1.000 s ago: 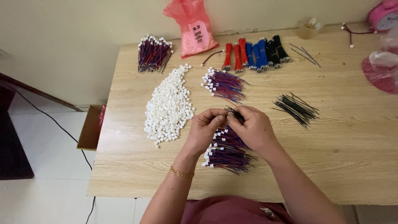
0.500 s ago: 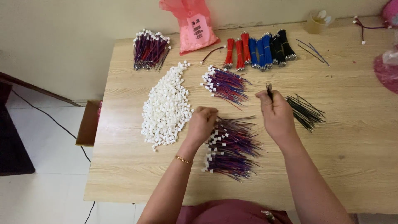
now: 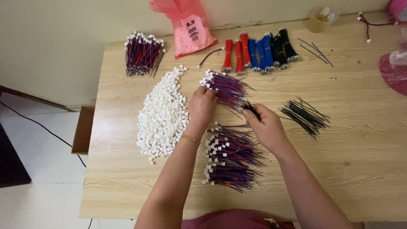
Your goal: The person sits at a table and repeatedly picks up small white plastic connectors and black wires. They insert the wires into the connectors by hand and place the assembled units into a growing pile on the table.
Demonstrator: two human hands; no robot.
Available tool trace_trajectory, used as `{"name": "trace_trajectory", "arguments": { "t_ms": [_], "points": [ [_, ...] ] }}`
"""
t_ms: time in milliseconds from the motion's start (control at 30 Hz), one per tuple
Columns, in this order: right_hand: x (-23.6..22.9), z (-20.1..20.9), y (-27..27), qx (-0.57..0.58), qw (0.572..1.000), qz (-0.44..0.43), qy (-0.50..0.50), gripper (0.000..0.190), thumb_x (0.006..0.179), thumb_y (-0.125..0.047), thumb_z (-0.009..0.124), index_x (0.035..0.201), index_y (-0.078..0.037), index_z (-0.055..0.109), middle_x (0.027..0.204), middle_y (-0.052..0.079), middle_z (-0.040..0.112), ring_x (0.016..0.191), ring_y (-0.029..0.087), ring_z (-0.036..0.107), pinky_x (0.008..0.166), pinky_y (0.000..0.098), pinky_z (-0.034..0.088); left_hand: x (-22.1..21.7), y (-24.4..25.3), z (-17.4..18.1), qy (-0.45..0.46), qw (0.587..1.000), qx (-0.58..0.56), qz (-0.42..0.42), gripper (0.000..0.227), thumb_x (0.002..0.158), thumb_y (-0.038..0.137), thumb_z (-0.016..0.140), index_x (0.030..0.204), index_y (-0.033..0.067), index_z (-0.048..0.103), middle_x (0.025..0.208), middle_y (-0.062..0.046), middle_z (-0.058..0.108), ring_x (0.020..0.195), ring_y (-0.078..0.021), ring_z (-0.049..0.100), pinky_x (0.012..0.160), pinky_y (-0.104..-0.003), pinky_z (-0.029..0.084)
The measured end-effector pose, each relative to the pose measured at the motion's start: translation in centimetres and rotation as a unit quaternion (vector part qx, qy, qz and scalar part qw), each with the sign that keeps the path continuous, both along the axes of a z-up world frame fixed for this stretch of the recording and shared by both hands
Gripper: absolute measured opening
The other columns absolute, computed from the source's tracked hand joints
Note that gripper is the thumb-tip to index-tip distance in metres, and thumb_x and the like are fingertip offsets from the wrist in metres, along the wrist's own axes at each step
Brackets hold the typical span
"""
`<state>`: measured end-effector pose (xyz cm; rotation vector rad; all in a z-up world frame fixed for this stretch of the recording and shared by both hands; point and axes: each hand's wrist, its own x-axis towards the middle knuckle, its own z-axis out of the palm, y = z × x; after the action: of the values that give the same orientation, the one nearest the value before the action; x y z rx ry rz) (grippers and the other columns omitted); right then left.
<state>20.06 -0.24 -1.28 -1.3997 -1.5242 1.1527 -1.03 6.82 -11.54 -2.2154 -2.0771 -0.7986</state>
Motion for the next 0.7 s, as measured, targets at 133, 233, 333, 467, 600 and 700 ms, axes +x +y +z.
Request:
{"name": "trace_trajectory", "arguments": {
  "t_ms": [133, 233, 333, 467, 600, 700],
  "points": [
    [-0.2, 0.2, -0.2, 0.003, 1.0, 0.004, 0.031, 0.02, 0.097, -0.022, 0.062, 0.088, -0.004, 0.067, 0.064, 0.007, 0.06, 0.065, 0.016, 0.053, 0.062, 0.0304, 0.045, -0.5, -0.3, 0.9, 0.006, 0.999, 0.036, -0.032, 0.016, 0.077, 0.026, 0.077, 0.09, 0.0207, 0.069, 0.088, -0.002, 0.063, 0.086, -0.0233, 0.069, 0.076, -0.034, 0.056],
    [-0.4, 1.1, -0.5, 0.014, 0.999, 0.006, 0.044, 0.016, 0.096, -0.018, 0.063, 0.09, -0.003, 0.067, 0.063, 0.006, 0.057, 0.064, 0.015, 0.052, 0.061, 0.029, 0.044, -0.2, -1.4, 5.4, -0.071, 0.995, 0.048, -0.052, 0.015, 0.079, 0.019, 0.074, 0.092, 0.0183, 0.067, 0.079, -0.005, 0.065, 0.078, -0.0255, 0.07, 0.067, -0.035, 0.055],
    [-0.8, 2.1, -0.9, 0.028, 0.997, 0.018, 0.066, 0.012, 0.096, -0.015, 0.063, 0.097, -0.004, 0.067, 0.068, 0.006, 0.057, 0.069, 0.016, 0.051, 0.065, 0.0308, 0.046, 0.3, -3.2, 9.8, -0.192, 0.975, 0.093, -0.064, 0.014, 0.081, 0.01, 0.072, 0.093, 0.0172, 0.068, 0.084, -0.005, 0.063, 0.071, -0.0235, 0.068, 0.06, -0.033, 0.054],
    [-1.0, 3.8, -2.3, 0.031, 0.997, 0.019, 0.064, 0.013, 0.094, -0.016, 0.065, 0.097, -0.004, 0.068, 0.065, 0.007, 0.06, 0.068, 0.015, 0.054, 0.065, 0.0305, 0.047, 1.3, -6.3, 12.2, -0.315, 0.942, 0.081, -0.089, 0.011, 0.086, 0.01, 0.069, 0.094, 0.0162, 0.072, 0.086, -0.005, 0.064, 0.074, -0.0224, 0.069, 0.063, -0.03, 0.055],
    [-1.2, 4.8, -3.4, 0.046, 0.997, 0.025, 0.062, 0.012, 0.093, -0.017, 0.066, 0.097, -0.006, 0.068, 0.063, 0.006, 0.059, 0.065, 0.014, 0.054, 0.063, 0.0288, 0.047, 2.3, -10.0, 13.0, -0.407, 0.904, 0.012, -0.131, 0.011, 0.087, 0.015, 0.071, 0.097, 0.017, 0.075, 0.085, -0.007, 0.067, 0.083, -0.0239, 0.07, 0.073, -0.033, 0.055],
    [-1.5, 6.2, -4.1, 0.057, 0.998, 0.035, -0.012, 0.014, 0.094, -0.018, 0.065, 0.094, -0.005, 0.067, 0.065, 0.012, 0.061, 0.065, 0.018, 0.056, 0.064, 0.0338, 0.047, 2.8, -11.0, 12.4, -0.54, 0.83, -0.023, -0.138, 0.013, 0.088, 0.014, 0.072, 0.101, 0.0093, 0.074, 0.089, -0.012, 0.068, 0.083, -0.0169, 0.066, 0.074, -0.031, 0.054]
  ]
}}
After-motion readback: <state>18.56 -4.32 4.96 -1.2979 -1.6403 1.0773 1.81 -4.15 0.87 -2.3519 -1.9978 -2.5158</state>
